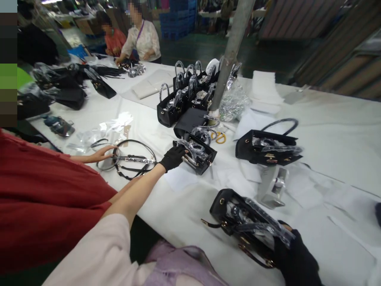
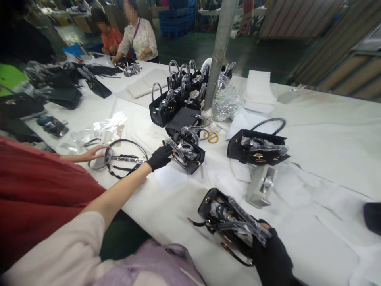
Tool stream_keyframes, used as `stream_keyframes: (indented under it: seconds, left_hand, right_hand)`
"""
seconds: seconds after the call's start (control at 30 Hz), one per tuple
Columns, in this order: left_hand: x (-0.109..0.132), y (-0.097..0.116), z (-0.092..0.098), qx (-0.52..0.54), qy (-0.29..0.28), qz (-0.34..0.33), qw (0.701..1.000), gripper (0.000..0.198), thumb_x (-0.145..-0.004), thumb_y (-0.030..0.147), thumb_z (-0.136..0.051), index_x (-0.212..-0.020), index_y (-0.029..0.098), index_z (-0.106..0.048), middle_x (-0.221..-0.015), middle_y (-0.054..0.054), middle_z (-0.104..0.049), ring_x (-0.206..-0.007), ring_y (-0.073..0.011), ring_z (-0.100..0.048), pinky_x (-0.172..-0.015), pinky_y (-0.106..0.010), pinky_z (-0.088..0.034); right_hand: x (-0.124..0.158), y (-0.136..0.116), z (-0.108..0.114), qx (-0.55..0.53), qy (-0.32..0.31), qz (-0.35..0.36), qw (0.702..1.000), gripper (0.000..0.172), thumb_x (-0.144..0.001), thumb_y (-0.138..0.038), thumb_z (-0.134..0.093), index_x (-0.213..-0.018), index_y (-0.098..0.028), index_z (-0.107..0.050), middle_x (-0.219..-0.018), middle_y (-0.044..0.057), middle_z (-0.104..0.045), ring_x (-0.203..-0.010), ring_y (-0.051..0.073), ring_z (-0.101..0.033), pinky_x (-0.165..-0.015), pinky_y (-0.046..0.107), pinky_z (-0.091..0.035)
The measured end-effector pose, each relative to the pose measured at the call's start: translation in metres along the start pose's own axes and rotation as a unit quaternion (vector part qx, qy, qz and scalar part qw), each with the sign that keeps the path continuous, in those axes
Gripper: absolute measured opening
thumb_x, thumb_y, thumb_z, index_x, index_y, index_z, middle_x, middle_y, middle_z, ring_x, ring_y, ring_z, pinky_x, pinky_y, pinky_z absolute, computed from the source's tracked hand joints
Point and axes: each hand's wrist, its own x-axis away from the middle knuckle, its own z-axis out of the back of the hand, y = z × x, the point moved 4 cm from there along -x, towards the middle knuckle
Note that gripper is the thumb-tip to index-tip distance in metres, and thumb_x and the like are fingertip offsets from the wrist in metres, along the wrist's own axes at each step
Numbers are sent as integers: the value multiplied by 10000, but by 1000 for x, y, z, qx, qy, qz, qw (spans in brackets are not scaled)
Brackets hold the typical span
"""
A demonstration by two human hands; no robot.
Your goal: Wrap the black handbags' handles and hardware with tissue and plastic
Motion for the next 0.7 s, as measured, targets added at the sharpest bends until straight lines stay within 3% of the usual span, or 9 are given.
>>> stream_keyframes:
  seconds: [0.07, 0.23, 0.33, 0.53, 0.7]
  left_hand:
    - [-11, 5, -4, -23, -24, -33, 999, 479, -863, 244, -600, -1325, 128, -563, -1348, -172, -554, -1297, -322, -446, -1070, -481, -380]
    - [-35, 13, -10, -82, -54, -30, 995, 449, -842, 234, -617, -1272, 105, -596, -1362, -200, -541, -1317, -396, -410, -1080, -586, -313]
    - [-31, 13, -10, -98, -48, -58, 992, 418, -854, 244, -604, -1248, 105, -618, -1326, -212, -564, -1303, -401, -427, -1078, -596, -312]
    - [-7, 3, -20, -75, -14, -84, 994, 385, -870, 224, -589, -1243, 149, -649, -1319, -181, -585, -1301, -380, -445, -1049, -541, -386]
    - [-15, 2, -29, -72, -18, -86, 994, 407, -870, 119, -527, -1261, 151, -634, -1316, -163, -600, -1267, -356, -488, -1053, -553, -380]
  right_hand:
    - [1, 0, -1, -10, -7, -11, 1000, 319, -841, -518, -425, -981, -272, -572, -822, 77, -693, -714, 287, -677, -550, 368, -495]
    - [10, -5, 1, -10, 3, -20, 1000, 265, -763, -442, -469, -903, -248, -582, -739, 47, -674, -620, 257, -654, -503, 338, -462]
    - [12, -7, 0, -8, 9, -24, 1000, 238, -793, -410, -441, -896, -247, -582, -707, 39, -661, -617, 245, -651, -526, 330, -468]
    - [4, 2, -6, 13, 59, -30, 998, 369, -803, -452, -417, -983, -191, -607, -915, 106, -696, -851, 305, -686, -696, 395, -535]
    - [-1, 8, -11, -28, 55, -44, 997, 381, -817, -469, -434, -1007, -181, -595, -935, 104, -707, -861, 282, -693, -720, 377, -548]
